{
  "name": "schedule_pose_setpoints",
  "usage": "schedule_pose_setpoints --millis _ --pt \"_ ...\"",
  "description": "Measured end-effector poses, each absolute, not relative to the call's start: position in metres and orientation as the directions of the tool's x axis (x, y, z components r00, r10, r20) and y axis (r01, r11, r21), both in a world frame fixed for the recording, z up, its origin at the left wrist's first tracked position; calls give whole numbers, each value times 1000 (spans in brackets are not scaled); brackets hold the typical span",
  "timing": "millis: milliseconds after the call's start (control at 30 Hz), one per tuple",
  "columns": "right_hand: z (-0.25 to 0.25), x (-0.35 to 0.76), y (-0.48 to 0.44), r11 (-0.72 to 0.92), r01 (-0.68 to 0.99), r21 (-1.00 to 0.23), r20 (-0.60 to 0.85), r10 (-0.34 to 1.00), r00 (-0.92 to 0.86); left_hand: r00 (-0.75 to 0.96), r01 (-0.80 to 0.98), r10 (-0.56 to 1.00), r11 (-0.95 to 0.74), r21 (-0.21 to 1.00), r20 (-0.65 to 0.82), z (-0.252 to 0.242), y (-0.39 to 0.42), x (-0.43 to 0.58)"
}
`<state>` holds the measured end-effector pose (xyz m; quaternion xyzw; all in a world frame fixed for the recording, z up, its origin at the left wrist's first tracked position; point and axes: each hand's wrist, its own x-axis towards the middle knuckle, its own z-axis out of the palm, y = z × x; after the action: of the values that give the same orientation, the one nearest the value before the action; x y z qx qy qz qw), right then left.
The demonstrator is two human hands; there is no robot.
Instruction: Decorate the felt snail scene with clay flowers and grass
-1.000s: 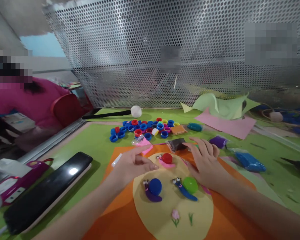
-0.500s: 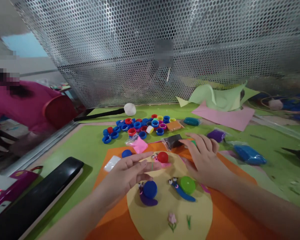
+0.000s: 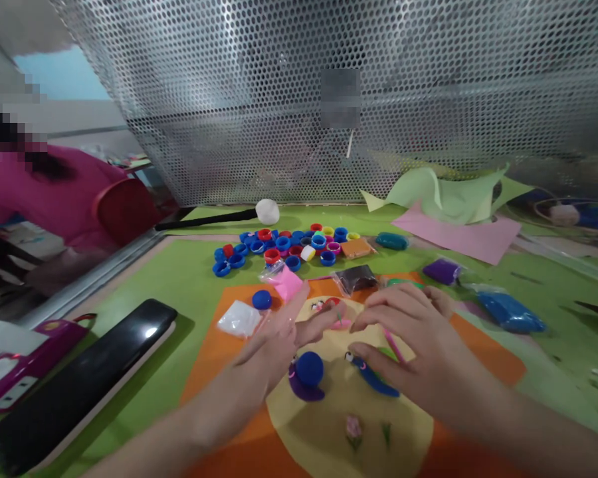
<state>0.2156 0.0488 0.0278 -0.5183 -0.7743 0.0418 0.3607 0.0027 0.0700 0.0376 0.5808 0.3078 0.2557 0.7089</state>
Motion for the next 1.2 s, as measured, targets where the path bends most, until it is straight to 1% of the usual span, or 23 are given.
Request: schedule_pose_setpoints --millis 100,200,333,433,500,533,600,633,700,733,800,867,933,1000,1133,1200 --pt "34 207 43 429 742 -516 495 856 -151 723 70 680 99 993 -119 40 66 1" --pt "35 205 43 436 714 -547 500 855 -139 730 111 677 25 994 -98 36 65 0" --pt "35 204 43 445 694 -566 517 847 -121 739 162 669 -66 985 -77 29 65 -2" --pt "35 204 43 430 704 -565 495 860 -127 744 204 664 -123 971 -72 31 65 0" --pt "35 205 42 416 722 -553 466 873 -147 736 199 677 -175 964 -29 36 65 3" --pt "35 205 41 412 729 -546 452 878 -158 721 202 693 -226 953 12 38 65 5" --pt "34 205 40 412 738 -535 430 884 -183 667 264 735 -386 884 122 40 67 8" --pt "33 205 40 410 737 -537 419 888 -189 640 321 746 -479 817 185 39 69 9" --pt "32 204 39 405 729 -552 399 896 -195 617 426 722 -640 639 313 36 72 10" --pt "32 204 38 398 727 -560 383 902 -198 626 452 687 -705 546 369 34 73 10" --pt "31 203 38 388 723 -572 353 912 -210 667 446 592 -804 395 453 30 75 10" --pt "31 202 37 394 722 -568 336 912 -233 694 394 494 -870 298 524 27 75 11" --pt "31 202 36 403 728 -555 337 909 -246 698 362 445 -895 259 562 27 76 11" --pt "32 202 36 399 739 -543 325 911 -253 686 364 452 -892 269 570 27 76 11" --pt "32 201 36 370 751 -547 265 927 -264 693 389 498 -867 312 521 28 76 10" --pt "32 201 36 369 744 -557 262 928 -265 700 391 502 -864 316 508 28 76 9"
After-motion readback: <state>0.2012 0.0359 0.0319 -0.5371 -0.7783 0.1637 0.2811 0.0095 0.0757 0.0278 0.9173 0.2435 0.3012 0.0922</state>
